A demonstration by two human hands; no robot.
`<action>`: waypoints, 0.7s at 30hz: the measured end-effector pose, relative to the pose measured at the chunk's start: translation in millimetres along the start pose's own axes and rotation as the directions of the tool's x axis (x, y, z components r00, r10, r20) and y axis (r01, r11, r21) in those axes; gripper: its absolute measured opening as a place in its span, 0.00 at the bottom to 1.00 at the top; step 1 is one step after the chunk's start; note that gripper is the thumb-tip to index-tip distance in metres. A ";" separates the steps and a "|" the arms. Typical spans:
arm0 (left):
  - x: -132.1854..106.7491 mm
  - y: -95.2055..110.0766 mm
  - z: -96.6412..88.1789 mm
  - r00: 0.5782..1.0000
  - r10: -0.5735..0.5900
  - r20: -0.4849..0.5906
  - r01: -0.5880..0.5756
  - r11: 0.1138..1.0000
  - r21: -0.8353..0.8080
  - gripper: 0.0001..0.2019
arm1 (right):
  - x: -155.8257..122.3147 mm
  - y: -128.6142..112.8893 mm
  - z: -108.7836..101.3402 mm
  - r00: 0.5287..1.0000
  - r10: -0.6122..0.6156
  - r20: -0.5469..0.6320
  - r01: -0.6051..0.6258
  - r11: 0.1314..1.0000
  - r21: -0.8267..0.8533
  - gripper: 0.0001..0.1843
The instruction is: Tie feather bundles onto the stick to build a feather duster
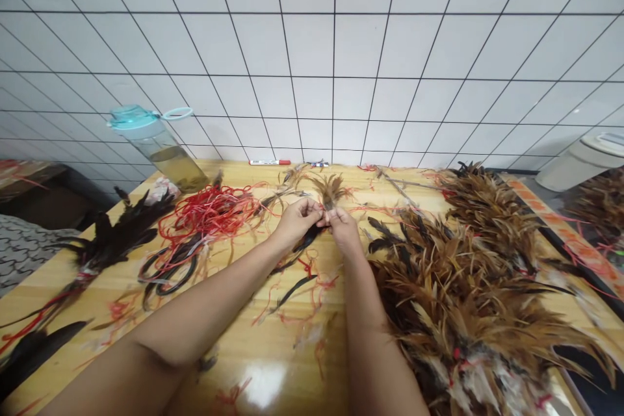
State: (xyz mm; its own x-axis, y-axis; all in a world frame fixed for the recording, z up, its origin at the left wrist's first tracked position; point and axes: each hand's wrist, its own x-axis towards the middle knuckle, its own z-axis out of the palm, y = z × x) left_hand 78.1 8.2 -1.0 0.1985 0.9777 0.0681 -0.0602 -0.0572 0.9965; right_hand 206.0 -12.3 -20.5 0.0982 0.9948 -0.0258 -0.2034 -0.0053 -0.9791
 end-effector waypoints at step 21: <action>-0.8 -2.7 4.6 0.996 0.073 0.051 -0.081 0.980 0.182 0.06 | -3.3 -10.9 -1.6 0.999 -0.038 -0.028 0.041 0.993 0.108 0.21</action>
State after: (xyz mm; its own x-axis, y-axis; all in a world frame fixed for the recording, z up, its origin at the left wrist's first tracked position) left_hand 82.6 6.7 -3.5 0.2436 0.9593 0.1427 0.1028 -0.1718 0.9797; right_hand 209.4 -15.6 -10.1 0.1335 0.9910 0.0060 -0.3035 0.0466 -0.9517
